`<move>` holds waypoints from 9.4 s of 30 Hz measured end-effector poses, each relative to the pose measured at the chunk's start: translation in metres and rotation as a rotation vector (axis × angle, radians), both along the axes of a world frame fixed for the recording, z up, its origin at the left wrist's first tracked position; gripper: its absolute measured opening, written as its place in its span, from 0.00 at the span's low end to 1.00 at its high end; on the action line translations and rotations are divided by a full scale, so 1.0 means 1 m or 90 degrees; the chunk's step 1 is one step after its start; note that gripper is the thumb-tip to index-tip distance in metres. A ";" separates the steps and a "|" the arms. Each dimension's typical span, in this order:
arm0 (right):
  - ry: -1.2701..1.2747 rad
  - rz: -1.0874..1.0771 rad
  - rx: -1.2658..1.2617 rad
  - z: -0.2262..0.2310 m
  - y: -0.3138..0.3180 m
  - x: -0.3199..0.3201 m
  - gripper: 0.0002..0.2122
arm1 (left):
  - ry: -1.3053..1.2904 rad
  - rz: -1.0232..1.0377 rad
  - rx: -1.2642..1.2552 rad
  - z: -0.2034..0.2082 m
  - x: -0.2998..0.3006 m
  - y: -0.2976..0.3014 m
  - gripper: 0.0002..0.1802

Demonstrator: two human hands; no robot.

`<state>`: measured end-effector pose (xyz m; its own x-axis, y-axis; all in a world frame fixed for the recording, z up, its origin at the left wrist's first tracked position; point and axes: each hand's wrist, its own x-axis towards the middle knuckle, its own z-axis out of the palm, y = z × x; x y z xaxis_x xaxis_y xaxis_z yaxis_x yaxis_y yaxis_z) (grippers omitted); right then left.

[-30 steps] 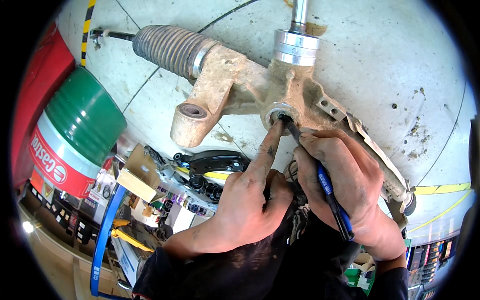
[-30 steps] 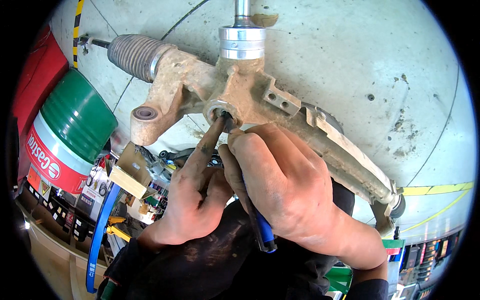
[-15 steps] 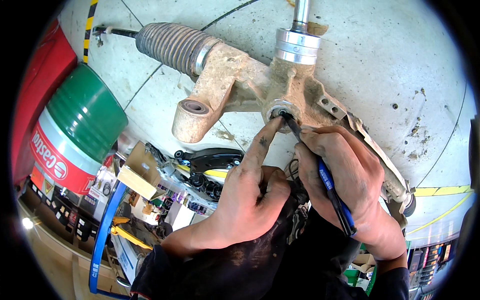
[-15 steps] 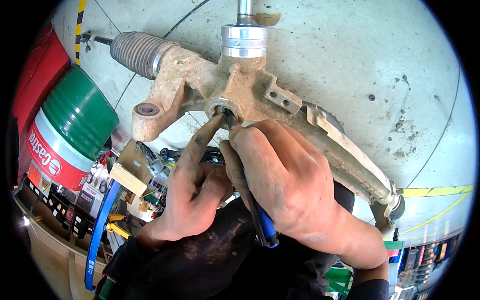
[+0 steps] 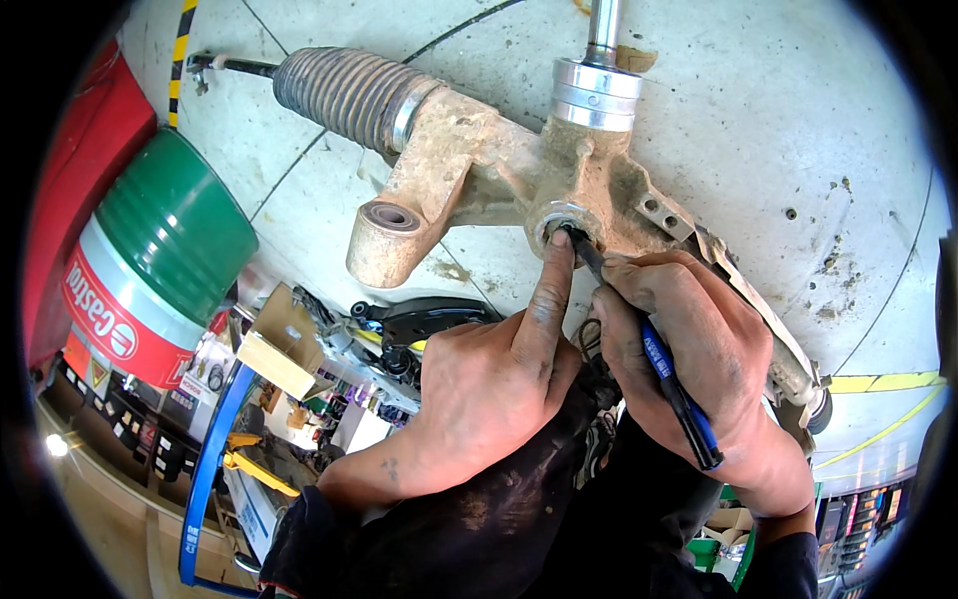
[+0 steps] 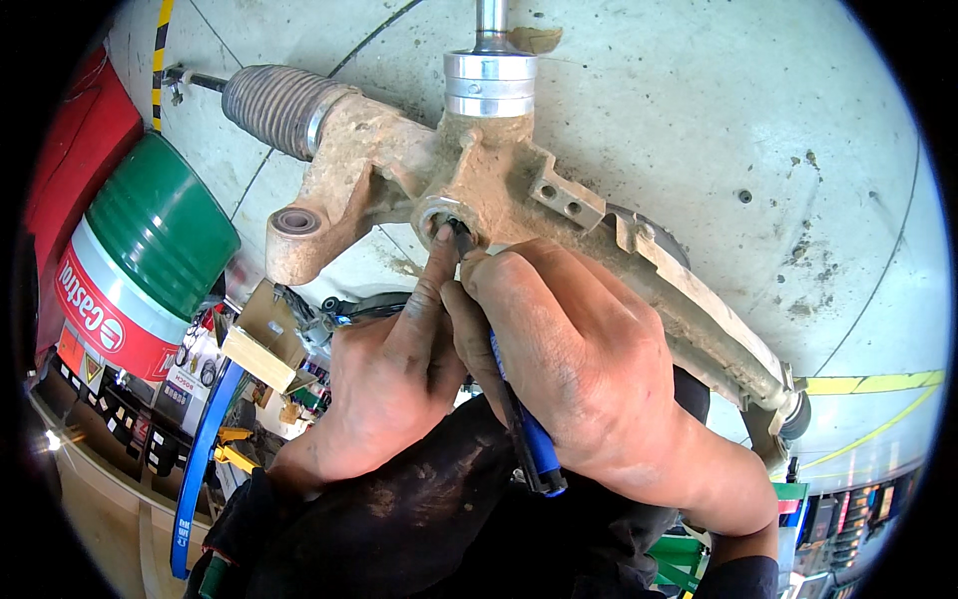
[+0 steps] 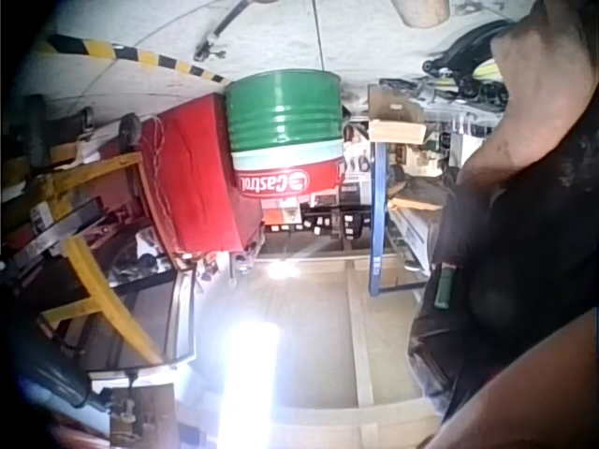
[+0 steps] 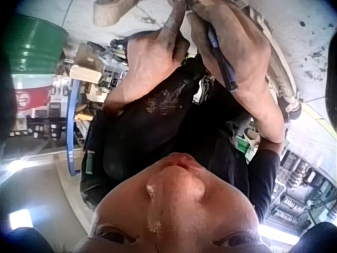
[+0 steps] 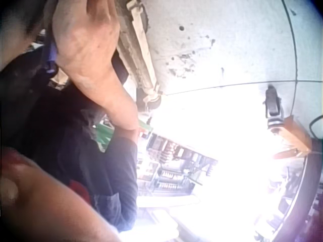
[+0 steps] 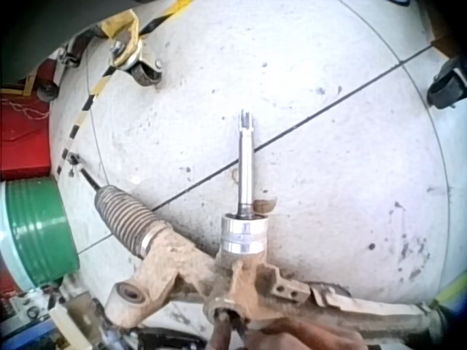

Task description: The person sits on the floor and uses a pen to scrape and clean a joint on a steering rack. They then use their fingers to wipe and inspect the cleaned area.

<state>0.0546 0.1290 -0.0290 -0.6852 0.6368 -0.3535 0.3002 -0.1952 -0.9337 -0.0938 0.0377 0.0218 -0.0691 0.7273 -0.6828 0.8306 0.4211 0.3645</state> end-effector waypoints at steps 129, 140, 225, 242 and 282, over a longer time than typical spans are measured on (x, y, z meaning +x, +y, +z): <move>-0.513 0.029 0.274 -0.064 0.028 0.094 0.07 | -0.525 0.343 0.140 -0.049 -0.110 0.032 0.29; -0.369 -0.116 0.134 -0.030 0.024 0.075 0.08 | -0.537 0.429 0.113 -0.046 -0.044 -0.007 0.26; -0.243 0.262 0.588 0.002 -0.034 0.033 0.04 | -0.345 0.453 0.154 -0.047 -0.020 -0.011 0.17; -0.588 -0.183 0.362 -0.049 0.081 0.209 0.04 | -0.016 0.231 0.235 -0.037 -0.045 0.065 0.12; -0.475 -0.824 0.236 -0.012 -0.225 0.365 0.20 | -0.450 0.245 0.039 0.010 0.060 0.018 0.07</move>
